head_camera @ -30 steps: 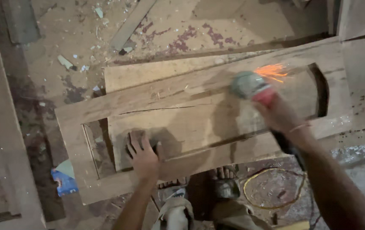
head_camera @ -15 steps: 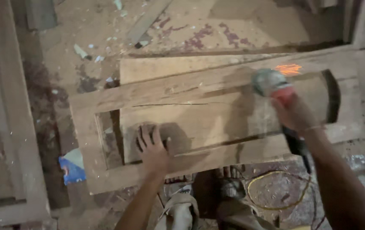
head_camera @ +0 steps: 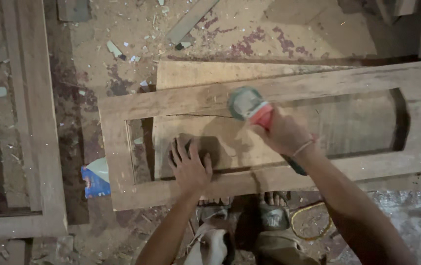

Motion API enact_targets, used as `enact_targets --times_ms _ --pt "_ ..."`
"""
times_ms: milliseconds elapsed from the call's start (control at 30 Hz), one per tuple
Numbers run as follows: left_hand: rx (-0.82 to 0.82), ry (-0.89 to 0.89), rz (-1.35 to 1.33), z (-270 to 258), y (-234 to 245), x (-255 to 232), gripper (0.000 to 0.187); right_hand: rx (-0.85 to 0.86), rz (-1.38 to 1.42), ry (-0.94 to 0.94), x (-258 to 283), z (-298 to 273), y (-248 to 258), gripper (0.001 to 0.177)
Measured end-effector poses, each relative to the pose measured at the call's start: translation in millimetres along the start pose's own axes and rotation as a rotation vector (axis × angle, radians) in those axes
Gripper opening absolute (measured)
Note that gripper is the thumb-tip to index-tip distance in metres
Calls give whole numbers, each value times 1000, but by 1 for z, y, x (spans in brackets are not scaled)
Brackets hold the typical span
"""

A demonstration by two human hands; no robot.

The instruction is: The person uses a handheld angle grinder with a sanding disc to smooth the surface of a wooden frame. They move the tool along the edges and flat surfaces, generating sparks and wood dust.

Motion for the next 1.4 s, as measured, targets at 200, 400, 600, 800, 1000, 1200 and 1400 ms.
enact_targets --times_ms 200,400,600,800,1000,1200,1400 --pt "-19 -20 -3 1 1 1 65 -76 191 224 13 -10 26 27" --pt "86 17 21 3 -14 5 64 -264 401 439 -6 6 39 23" --pt "26 -49 -14 -1 -10 3 64 -54 142 200 41 17 -4 45" --pt "21 -56 13 -1 -12 1 61 -18 208 114 -31 5 37 50" --pt "54 -5 60 1 -17 1 64 -173 85 -298 -197 -18 92 51" --pt "23 -16 76 3 -13 -4 64 -291 151 -402 -276 -35 154 40" --pt "28 -11 101 0 -19 -1 63 -378 328 -477 -348 -42 171 47"
Point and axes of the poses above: each hand's wrist, its own z-axis towards the middle knuckle, its own y-axis out of the back of the hand, x = y × z, the point moved 10 cm from there along z, towards the middle knuckle, and after that the axes turned 6 degrees about z, right-handed, at the moved point
